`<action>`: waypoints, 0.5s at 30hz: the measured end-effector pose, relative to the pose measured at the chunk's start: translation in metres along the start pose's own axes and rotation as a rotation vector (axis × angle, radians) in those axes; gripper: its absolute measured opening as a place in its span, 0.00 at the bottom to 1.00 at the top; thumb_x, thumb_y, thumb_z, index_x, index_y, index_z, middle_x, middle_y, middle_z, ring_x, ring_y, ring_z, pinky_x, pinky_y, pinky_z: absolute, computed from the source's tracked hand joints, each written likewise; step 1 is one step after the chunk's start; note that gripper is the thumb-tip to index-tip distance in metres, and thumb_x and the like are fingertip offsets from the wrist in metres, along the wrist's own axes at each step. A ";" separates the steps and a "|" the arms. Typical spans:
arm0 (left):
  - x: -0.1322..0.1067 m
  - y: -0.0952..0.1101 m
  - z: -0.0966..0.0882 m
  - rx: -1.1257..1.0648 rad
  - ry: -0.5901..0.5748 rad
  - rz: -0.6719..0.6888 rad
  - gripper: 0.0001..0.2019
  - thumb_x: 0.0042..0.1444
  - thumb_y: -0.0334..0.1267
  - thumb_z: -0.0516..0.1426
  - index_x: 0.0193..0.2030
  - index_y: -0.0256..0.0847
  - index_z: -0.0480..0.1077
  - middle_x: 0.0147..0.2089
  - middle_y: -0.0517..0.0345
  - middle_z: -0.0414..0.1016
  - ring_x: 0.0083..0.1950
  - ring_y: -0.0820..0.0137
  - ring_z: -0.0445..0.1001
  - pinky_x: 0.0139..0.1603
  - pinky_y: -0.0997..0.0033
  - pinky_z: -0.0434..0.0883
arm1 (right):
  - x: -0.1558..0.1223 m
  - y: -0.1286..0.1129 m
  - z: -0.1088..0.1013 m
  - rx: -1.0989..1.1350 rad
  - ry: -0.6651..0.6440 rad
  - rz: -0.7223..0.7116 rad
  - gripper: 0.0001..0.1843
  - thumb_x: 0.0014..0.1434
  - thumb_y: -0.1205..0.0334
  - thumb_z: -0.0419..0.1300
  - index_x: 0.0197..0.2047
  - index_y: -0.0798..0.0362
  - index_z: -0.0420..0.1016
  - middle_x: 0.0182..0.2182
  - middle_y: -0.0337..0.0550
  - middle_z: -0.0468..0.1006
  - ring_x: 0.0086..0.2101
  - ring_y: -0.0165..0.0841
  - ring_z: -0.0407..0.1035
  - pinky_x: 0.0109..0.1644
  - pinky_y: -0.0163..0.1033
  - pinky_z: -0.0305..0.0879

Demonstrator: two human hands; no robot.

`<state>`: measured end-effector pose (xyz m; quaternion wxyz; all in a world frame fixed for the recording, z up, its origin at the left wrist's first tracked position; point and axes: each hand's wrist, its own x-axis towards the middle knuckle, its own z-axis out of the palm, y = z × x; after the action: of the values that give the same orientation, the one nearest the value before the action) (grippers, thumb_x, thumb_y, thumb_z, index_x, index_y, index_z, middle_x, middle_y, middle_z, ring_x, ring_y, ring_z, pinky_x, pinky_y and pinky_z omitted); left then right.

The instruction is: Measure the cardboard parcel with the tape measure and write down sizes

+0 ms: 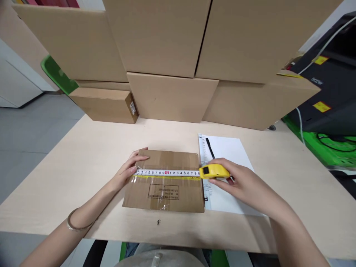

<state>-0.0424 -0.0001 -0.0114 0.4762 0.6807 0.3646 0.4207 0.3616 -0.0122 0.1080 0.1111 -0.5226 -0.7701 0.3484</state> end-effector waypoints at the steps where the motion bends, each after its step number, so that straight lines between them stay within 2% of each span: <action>1: 0.000 0.000 0.000 0.003 0.002 -0.004 0.23 0.69 0.58 0.54 0.64 0.55 0.74 0.75 0.49 0.60 0.80 0.45 0.50 0.78 0.35 0.49 | -0.005 0.008 -0.002 0.018 0.009 0.024 0.17 0.68 0.43 0.62 0.55 0.42 0.74 0.46 0.42 0.83 0.41 0.40 0.78 0.41 0.40 0.73; 4: -0.001 -0.001 0.000 0.007 0.011 -0.008 0.23 0.70 0.58 0.54 0.64 0.54 0.74 0.76 0.49 0.59 0.79 0.45 0.50 0.78 0.35 0.49 | -0.010 0.019 0.004 0.052 0.015 0.047 0.19 0.68 0.42 0.62 0.55 0.42 0.73 0.45 0.43 0.82 0.41 0.40 0.77 0.39 0.40 0.72; 9: -0.001 -0.004 -0.001 0.020 0.029 -0.016 0.21 0.70 0.57 0.54 0.62 0.55 0.76 0.76 0.51 0.60 0.79 0.46 0.50 0.79 0.34 0.45 | -0.010 0.011 0.005 -0.008 0.027 0.018 0.18 0.68 0.43 0.61 0.55 0.42 0.73 0.45 0.43 0.82 0.38 0.39 0.78 0.38 0.40 0.71; 12: -0.001 -0.003 -0.002 0.018 0.024 -0.034 0.21 0.70 0.57 0.54 0.62 0.56 0.76 0.76 0.53 0.59 0.80 0.46 0.49 0.79 0.34 0.44 | -0.005 -0.008 -0.004 -0.085 0.013 -0.049 0.15 0.68 0.45 0.61 0.52 0.43 0.75 0.41 0.41 0.83 0.35 0.38 0.78 0.37 0.39 0.70; 15: -0.002 -0.001 0.000 0.001 0.026 -0.052 0.22 0.70 0.58 0.52 0.62 0.56 0.76 0.77 0.53 0.59 0.80 0.47 0.49 0.80 0.37 0.45 | 0.020 -0.042 0.000 -0.168 -0.036 -0.144 0.13 0.70 0.49 0.60 0.54 0.44 0.75 0.43 0.40 0.84 0.36 0.39 0.79 0.38 0.40 0.70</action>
<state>-0.0432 -0.0016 -0.0128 0.4818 0.6658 0.3887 0.4167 0.3224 -0.0039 0.1312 0.0779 -0.4673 -0.8339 0.2830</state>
